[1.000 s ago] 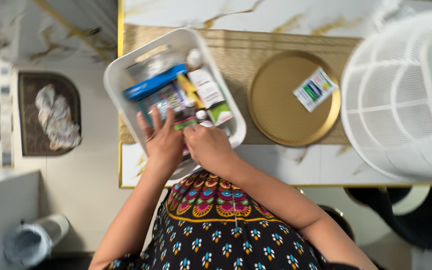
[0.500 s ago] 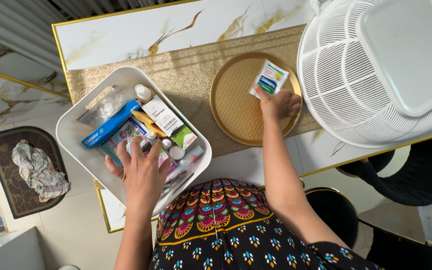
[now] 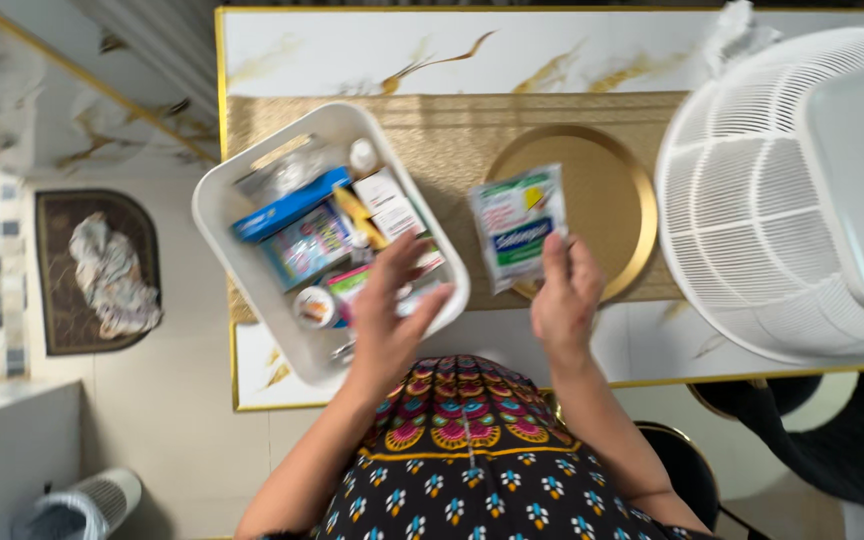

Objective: The person transfers various medical supplies from a gold tray into a white plastic bin, arranging them by hand. The person then wipes the white bin and the gold tray with a white cloth.

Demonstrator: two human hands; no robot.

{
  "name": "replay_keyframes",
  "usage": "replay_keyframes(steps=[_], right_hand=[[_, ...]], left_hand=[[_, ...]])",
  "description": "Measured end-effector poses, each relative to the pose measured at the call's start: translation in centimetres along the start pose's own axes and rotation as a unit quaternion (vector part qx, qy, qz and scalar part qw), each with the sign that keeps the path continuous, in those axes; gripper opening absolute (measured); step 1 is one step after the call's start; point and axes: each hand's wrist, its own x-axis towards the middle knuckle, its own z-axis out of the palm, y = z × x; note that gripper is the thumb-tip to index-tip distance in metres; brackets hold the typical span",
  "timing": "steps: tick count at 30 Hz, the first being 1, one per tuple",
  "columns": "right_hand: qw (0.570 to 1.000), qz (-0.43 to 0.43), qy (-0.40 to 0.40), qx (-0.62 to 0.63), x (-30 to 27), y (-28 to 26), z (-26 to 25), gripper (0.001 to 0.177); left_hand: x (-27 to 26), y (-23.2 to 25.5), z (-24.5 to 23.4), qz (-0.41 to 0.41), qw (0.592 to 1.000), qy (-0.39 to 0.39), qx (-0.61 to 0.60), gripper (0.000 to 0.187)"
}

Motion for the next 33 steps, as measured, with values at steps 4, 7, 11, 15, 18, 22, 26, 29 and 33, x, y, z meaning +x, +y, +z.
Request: replay_keyframes(steps=[4,7,11,15,18,22,26,29,33], right_hand=[[0.993,-0.018,-0.066,-0.091,-5.6,-0.2,3.0,0.026],[0.991,-0.019,-0.121,0.059,-7.0,0.6,3.4,0.030],[0.986,0.013,-0.132,0.102,-8.0,0.8,4.1,0.027],[0.981,0.021,-0.148,0.120,-8.4,0.9,4.6,0.027],[0.986,-0.012,-0.148,0.073,-8.1,0.9,4.3,0.021],[0.973,0.008,-0.224,0.062,-7.1,-0.2,3.7,0.013],[0.973,0.054,-0.210,0.073,-7.0,-1.3,4.8,0.019],[0.976,0.052,-0.201,0.064,-7.3,-1.5,5.3,0.025],[0.983,0.004,-0.182,0.031,-7.6,-0.7,5.0,0.031]], left_hand=[[-0.3,-0.7,2.5,-0.076,0.952,-0.018,-0.295,0.037],[-1.3,-1.8,1.6,-0.103,0.951,0.012,-0.290,0.025],[-2.5,-2.2,0.8,-0.103,0.943,0.060,-0.312,0.033],[-2.8,-1.4,0.0,-0.115,0.903,0.078,-0.407,0.035],[-3.6,-0.7,-1.1,-0.035,0.995,0.080,-0.045,0.037],[-4.1,-0.6,-1.9,0.040,0.992,0.098,0.063,0.032],[-4.2,-1.4,-1.5,0.041,0.993,0.076,0.078,0.035],[-4.4,-1.6,-1.1,0.045,0.994,0.069,0.068,0.036],[-4.3,-1.2,-0.5,0.045,0.996,0.076,0.018,0.035]])
